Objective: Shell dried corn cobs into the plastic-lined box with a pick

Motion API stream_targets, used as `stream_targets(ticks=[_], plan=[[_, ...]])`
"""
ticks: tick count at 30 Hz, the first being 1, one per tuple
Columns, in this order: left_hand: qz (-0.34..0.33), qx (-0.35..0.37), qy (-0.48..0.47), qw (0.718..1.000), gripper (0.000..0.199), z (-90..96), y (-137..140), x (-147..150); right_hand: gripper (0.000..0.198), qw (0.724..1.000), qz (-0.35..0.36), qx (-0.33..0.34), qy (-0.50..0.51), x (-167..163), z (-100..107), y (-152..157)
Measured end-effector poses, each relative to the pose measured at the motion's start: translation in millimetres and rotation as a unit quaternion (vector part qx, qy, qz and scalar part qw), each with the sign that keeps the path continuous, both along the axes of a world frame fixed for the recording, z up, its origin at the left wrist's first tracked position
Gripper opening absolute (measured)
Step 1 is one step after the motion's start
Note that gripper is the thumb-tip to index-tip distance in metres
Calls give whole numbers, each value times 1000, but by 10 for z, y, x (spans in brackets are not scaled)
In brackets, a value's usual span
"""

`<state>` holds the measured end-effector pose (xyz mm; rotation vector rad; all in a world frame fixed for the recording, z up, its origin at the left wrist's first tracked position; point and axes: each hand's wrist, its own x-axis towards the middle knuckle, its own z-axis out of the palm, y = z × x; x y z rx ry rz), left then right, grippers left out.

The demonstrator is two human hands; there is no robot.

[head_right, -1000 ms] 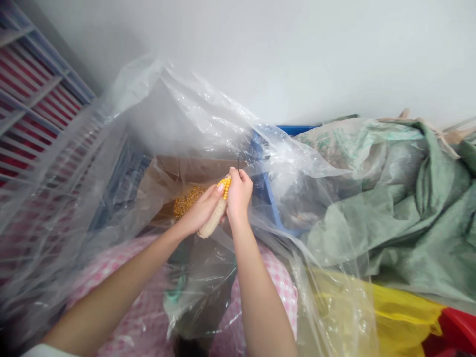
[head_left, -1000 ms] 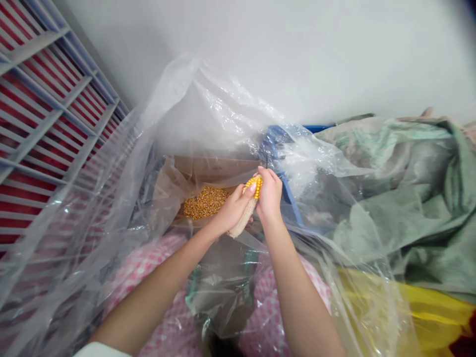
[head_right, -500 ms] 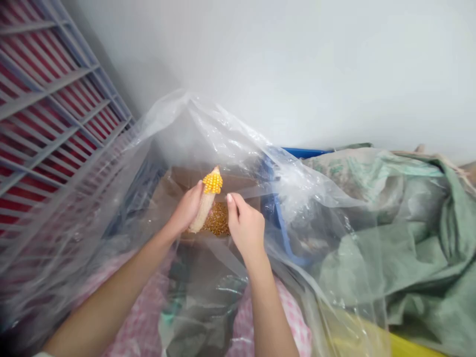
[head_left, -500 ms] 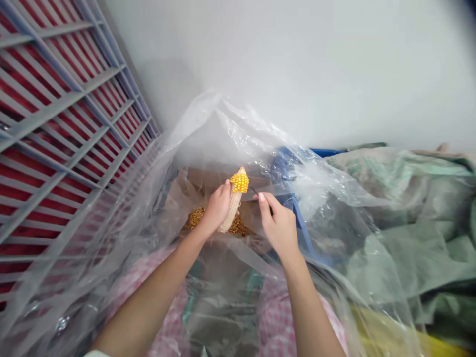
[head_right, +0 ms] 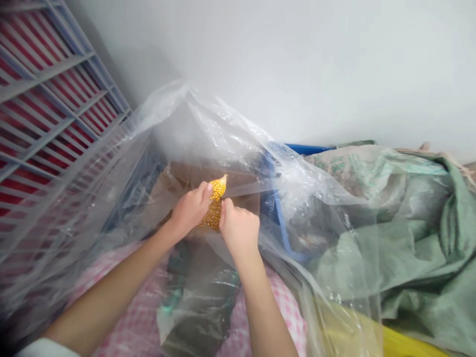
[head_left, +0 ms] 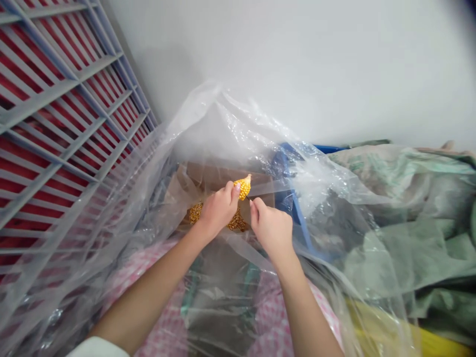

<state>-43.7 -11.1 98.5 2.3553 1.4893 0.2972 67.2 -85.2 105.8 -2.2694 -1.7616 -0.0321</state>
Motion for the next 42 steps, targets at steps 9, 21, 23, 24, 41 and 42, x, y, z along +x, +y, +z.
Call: stream_targets(ticks=[9,21,23,24,41,42], plan=[[47,-54,-81,994,62,-158,38,5,30,804,-69,27,590,-18,-303,148],[176,-363,-372,836,70,-138,220,-107,38,813,-37,83,575,-54,-273,145],[170,-268,-331,889,69,-80,283,-189,38,874,-32,103,474,15,-184,99],[148,-210,-306,917,67,-49,293,-220,38,895,-28,110,431,40,-138,79],[-60,31,91,994,54,7,47,-91,34,998,18,-57,-28,85,21,-5],[-74,37,108,991,54,-24,32,-63,34,996,22,-74,-38,88,2,-3]])
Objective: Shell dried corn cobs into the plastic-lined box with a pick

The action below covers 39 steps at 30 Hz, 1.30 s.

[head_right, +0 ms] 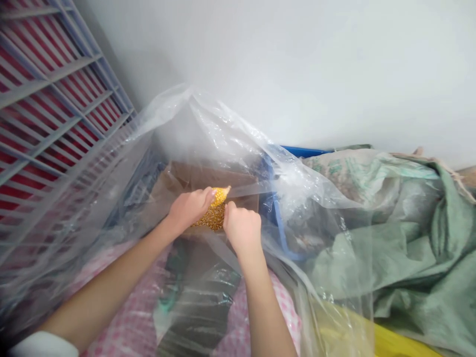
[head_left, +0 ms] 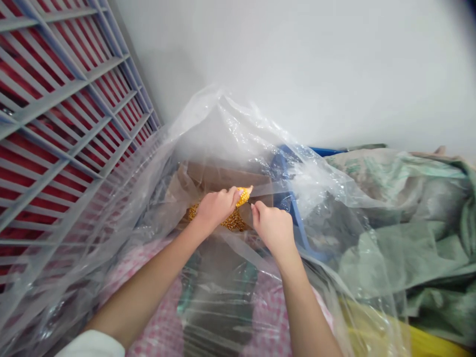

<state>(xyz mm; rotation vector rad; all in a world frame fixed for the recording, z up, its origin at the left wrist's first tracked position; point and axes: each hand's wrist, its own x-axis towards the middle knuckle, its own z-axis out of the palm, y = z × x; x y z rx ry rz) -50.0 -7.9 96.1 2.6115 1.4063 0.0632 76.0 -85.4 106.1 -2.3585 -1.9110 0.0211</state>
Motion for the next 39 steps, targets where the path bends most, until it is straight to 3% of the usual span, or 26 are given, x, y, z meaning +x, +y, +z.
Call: stream_targets(ticks=[3,6,10,14,16,18,21,24,27,30,33,39], plan=[[16,-20,9,1000,54,-80,-6,59,33,1000,-6,-18,14,24,-58,24],[64,-73,-68,993,58,-103,28,81,35,996,-27,29,74,78,-64,33],[61,-94,-98,989,58,-106,32,106,33,985,-39,58,158,160,-50,13],[44,-65,-33,996,51,-159,7,141,37,942,-82,20,324,220,-142,40],[53,-63,-53,995,51,-170,19,141,39,916,-93,19,390,231,-182,70],[73,-87,-116,987,55,-143,45,126,38,911,-74,47,403,231,-173,91],[92,-196,-239,947,58,-37,86,90,34,915,-19,90,393,234,-65,75],[118,-352,-335,866,59,90,111,54,35,884,-8,126,450,259,62,12],[137,-399,-385,821,57,172,125,22,36,865,-29,141,481,276,117,-42],[133,-378,-381,833,57,198,131,2,36,874,-17,134,466,248,113,-47],[107,-339,-348,868,61,192,124,-13,37,897,1,123,425,196,103,-29],[86,-163,-236,954,58,105,69,-34,34,976,-21,58,208,83,88,-27]])
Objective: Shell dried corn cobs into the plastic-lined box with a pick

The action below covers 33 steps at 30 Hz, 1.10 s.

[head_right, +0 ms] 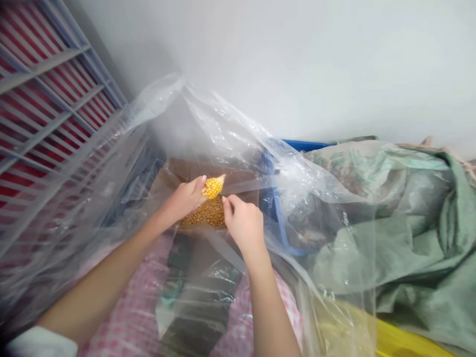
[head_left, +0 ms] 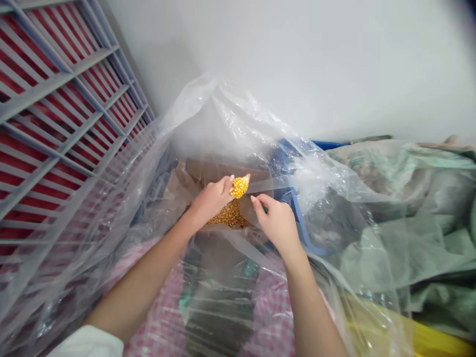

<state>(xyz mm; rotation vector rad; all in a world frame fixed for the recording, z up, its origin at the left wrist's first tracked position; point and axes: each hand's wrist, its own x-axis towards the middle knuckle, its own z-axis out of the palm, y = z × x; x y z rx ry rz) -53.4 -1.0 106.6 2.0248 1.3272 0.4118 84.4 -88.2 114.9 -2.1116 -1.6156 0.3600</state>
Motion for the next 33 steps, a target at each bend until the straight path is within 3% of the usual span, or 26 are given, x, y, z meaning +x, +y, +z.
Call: stream_targets(ticks=[3,5,8,11,13,15,18,20,21,24,28,33], plan=[[-9,36,63,997,57,-71,-46,36,32,996,-7,-11,-92,-42,-43,10],[-9,40,77,996,58,-108,-73,66,32,997,-4,-6,-73,-42,-85,30],[6,41,46,998,57,-139,-88,97,35,997,-5,23,78,-3,-159,74],[35,10,-44,998,56,-165,-71,112,39,971,-4,44,236,29,-235,122],[60,-62,-112,990,56,-190,-47,127,39,955,-5,54,291,19,-282,154],[65,-195,-177,963,57,-216,-21,146,38,942,-7,71,329,-17,-323,185],[51,-421,-252,870,60,-237,23,160,38,921,-6,96,378,-77,-347,207],[66,-489,-283,823,61,-236,61,144,38,924,-8,96,371,-83,-322,188],[82,-486,-293,819,61,-233,83,128,39,932,-10,93,350,-72,-297,167],[116,-402,-289,861,58,-229,139,70,39,959,-12,100,264,-8,-197,92],[77,-269,-232,932,57,-230,143,35,39,980,6,98,175,42,-100,49],[59,-140,-136,979,59,-168,37,30,35,998,14,38,50,22,-91,54]])
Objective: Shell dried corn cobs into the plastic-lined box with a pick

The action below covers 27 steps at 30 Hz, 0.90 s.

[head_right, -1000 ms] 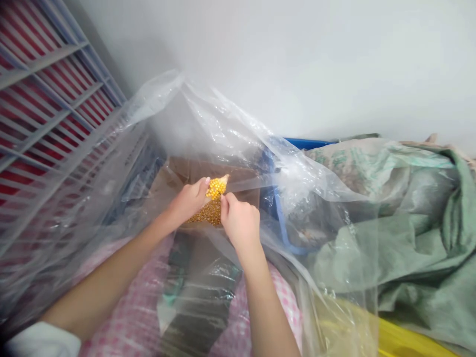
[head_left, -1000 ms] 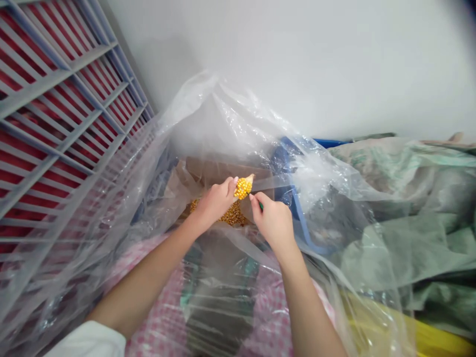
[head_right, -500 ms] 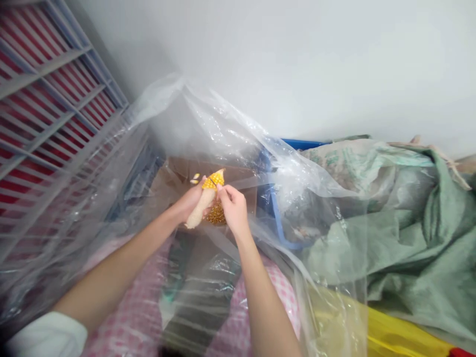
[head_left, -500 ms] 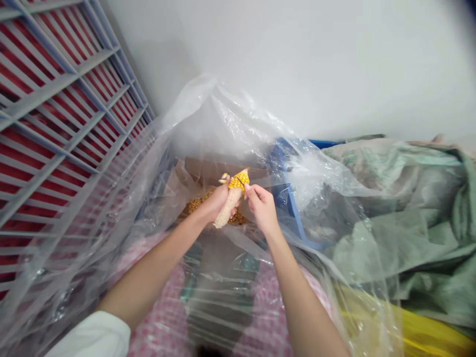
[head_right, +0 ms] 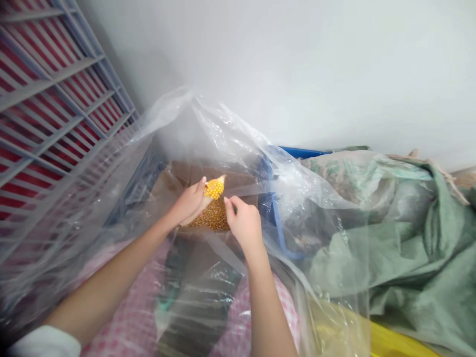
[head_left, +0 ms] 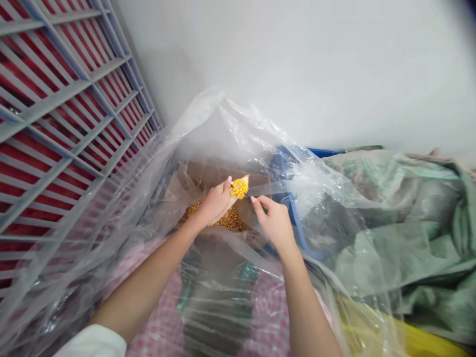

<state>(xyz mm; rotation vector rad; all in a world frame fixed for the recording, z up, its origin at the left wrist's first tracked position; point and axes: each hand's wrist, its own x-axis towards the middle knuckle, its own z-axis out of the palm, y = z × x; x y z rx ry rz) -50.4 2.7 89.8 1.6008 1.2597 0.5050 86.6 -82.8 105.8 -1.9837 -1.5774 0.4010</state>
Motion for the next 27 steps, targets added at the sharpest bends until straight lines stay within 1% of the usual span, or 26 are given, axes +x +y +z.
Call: stream_targets(ticks=[2,3,5,6,7,8,9,10,11,12,13,14,15,17,18,20,22,24,26,27], plan=[[2,52,35,998,58,16,-48,-2,32,999,-9,-20,-47,-12,-21,-3],[2,65,42,997,58,13,-69,3,31,998,-11,-22,-52,-20,-37,-2],[18,59,32,998,58,-12,-100,27,33,1000,-6,-8,-14,-51,-78,14],[30,40,15,999,57,-31,-112,48,34,1000,-3,6,25,-74,-101,28],[42,4,-12,999,56,-51,-120,72,36,997,-4,25,70,-101,-123,46],[49,-53,-45,996,55,-71,-124,98,38,992,-6,46,117,-129,-142,64],[46,-132,-83,987,55,-87,-124,122,39,985,-10,64,163,-155,-157,80],[36,-222,-122,967,54,-99,-118,142,39,976,-13,77,203,-174,-166,93],[20,-309,-159,938,52,-107,-106,155,39,968,-16,80,237,-182,-168,100],[9,-376,-187,908,50,-110,-87,159,38,962,-19,76,260,-179,-163,100],[7,-414,-204,887,48,-111,-64,154,39,960,-23,67,272,-162,-152,94],[15,-420,-210,883,48,-111,-40,144,39,961,-27,58,269,-137,-136,83],[32,-397,-206,894,49,-111,-16,129,40,966,-32,54,253,-105,-117,68],[57,-304,-167,936,53,-115,16,96,40,980,-33,56,187,-40,-77,38],[57,-253,-140,956,55,-119,22,82,40,987,-30,57,147,-14,-59,24],[30,-173,-94,980,57,-122,16,60,39,996,-26,44,69,17,-36,4],[-1,-104,-60,993,56,-112,-6,43,37,1000,-25,13,7,24,-30,-8],[-18,-25,-27,999,54,-90,-33,29,35,998,-25,-20,-52,13,-42,-14],[-15,36,7,999,52,-68,-61,29,33,993,-29,-44,-108,-16,-70,-10],[-7,46,15,999,51,-62,-75,37,33,990,-31,-46,-127,-35,-87,-2]])
